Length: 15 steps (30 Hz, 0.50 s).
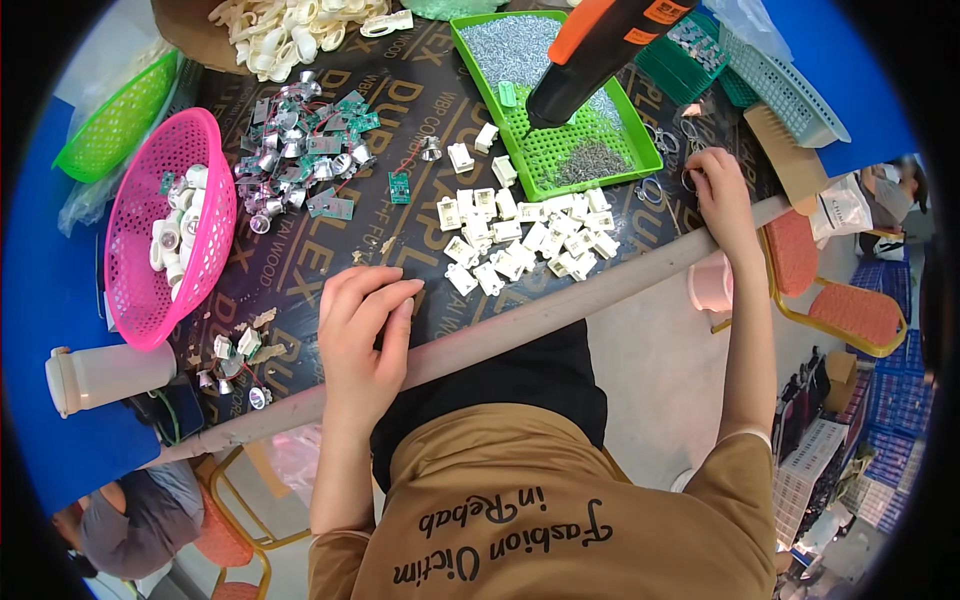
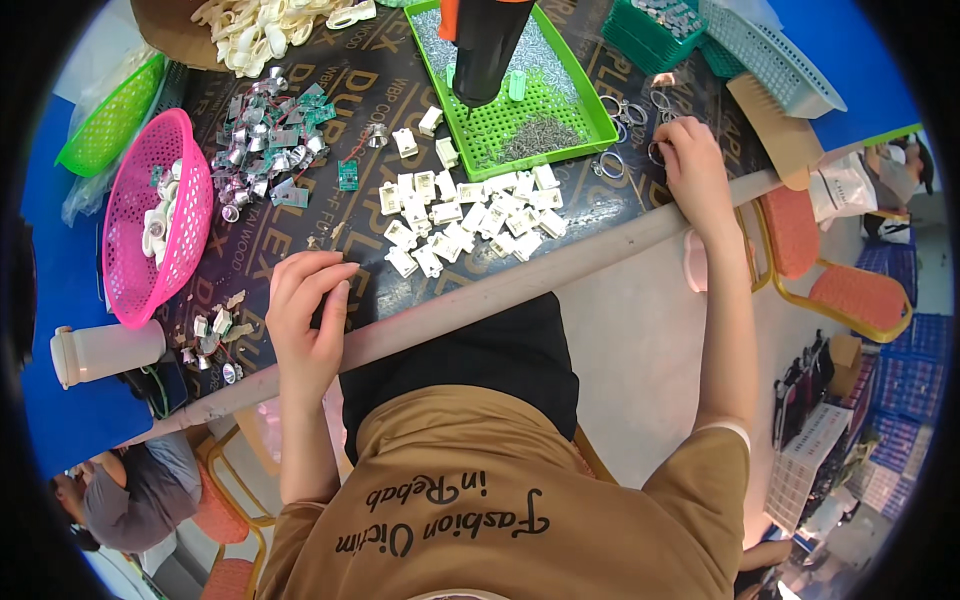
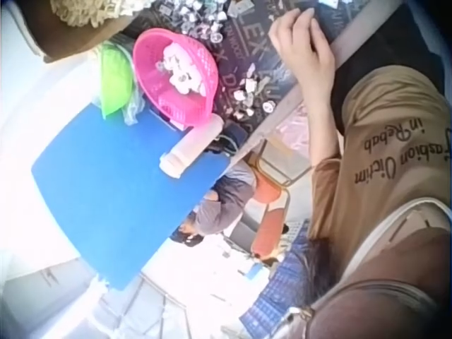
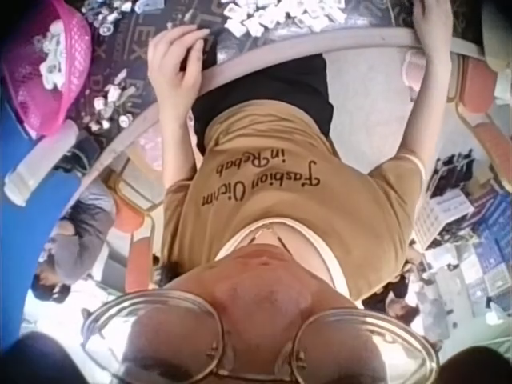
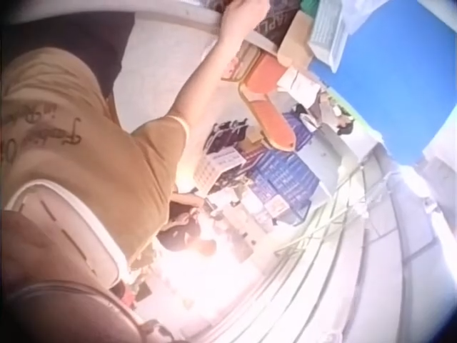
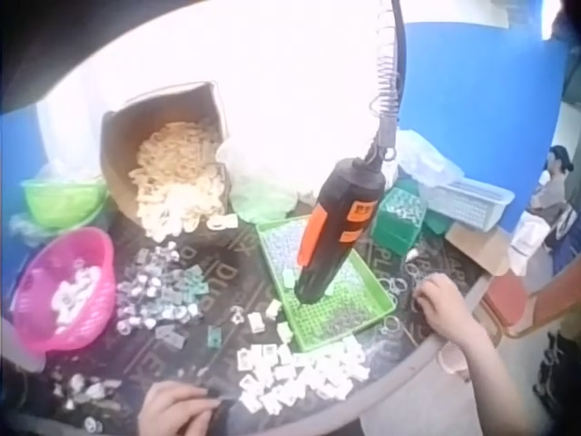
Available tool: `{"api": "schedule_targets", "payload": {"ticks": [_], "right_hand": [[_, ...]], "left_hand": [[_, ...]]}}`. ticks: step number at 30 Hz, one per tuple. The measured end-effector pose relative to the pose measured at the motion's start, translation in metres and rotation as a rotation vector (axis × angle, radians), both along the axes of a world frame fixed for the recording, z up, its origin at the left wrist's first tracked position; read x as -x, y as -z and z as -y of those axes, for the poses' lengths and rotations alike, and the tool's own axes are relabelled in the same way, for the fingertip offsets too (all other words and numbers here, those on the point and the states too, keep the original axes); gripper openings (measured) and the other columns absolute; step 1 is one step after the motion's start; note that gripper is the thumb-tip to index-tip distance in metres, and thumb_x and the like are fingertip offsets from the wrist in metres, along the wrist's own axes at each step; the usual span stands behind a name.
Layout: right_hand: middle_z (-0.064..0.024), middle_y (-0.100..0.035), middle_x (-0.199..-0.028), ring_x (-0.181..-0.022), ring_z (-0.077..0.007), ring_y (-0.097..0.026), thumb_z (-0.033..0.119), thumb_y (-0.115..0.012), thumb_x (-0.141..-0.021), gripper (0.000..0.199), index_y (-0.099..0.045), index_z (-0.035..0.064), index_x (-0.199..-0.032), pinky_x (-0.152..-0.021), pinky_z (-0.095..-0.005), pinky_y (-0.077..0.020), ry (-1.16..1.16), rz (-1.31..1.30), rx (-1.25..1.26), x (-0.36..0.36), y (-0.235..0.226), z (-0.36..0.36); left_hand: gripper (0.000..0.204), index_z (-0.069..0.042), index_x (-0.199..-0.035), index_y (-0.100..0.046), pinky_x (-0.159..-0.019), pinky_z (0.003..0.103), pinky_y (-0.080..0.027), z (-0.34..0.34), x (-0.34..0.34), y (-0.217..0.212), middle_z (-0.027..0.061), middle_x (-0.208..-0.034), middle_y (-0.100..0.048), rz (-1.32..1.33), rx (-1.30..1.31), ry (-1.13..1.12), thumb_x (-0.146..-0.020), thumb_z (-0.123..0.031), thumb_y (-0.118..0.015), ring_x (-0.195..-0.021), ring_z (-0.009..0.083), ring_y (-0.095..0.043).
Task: Assembling small electronic components using an electric screwdriver to attach circuit boards to plastic housings.
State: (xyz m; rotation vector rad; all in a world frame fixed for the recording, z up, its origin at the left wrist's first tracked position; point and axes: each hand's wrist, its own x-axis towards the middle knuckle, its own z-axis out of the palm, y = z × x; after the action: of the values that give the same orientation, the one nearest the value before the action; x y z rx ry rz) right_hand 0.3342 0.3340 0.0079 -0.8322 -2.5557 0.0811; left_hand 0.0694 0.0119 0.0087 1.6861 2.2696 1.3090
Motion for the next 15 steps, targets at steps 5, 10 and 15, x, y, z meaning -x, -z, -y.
{"api": "schedule_targets", "payload": {"ticks": [5, 10, 15], "right_hand": [[-0.0119, -0.057, -0.093, -0.09, -0.0307, -0.054, 0.004, -0.06, -0.076, 0.009, -0.058, 0.0023, -0.085, -0.077, -0.0381, -0.0434, -0.124, -0.093, 0.055, 0.023, -0.003, 0.047], [-0.0115, -0.054, -0.082, -0.083, -0.0307, -0.052, 0.004, -0.059, -0.077, 0.007, -0.054, 0.0035, -0.083, -0.073, -0.0385, -0.0427, -0.031, -0.006, 0.074, 0.025, 0.002, 0.04], [-0.0118, -0.054, -0.08, -0.082, -0.0314, -0.052, 0.003, -0.057, -0.078, 0.006, -0.053, 0.0033, -0.083, -0.071, -0.0396, -0.0425, 0.063, 0.007, 0.016, 0.01, -0.001, 0.018]], "left_hand": [[0.013, -0.005, -0.089, -0.066, -0.08, 0.036, -0.043, 0.0, -0.001, 0.0, 0.0073, -0.094, -0.06, -0.003, -0.001, -0.002, -0.077, -0.002, -0.061, -0.092, 0.0271, -0.053], [0.013, -0.005, -0.088, -0.066, -0.079, 0.036, -0.043, 0.0, 0.0, -0.001, 0.0073, -0.093, -0.06, -0.004, 0.003, 0.002, -0.077, -0.002, -0.061, -0.092, 0.0269, -0.053], [0.013, -0.005, -0.088, -0.066, -0.079, 0.035, -0.043, -0.001, -0.001, -0.002, 0.0074, -0.093, -0.06, 0.009, -0.012, 0.005, -0.077, -0.002, -0.061, -0.091, 0.0268, -0.053]]}}
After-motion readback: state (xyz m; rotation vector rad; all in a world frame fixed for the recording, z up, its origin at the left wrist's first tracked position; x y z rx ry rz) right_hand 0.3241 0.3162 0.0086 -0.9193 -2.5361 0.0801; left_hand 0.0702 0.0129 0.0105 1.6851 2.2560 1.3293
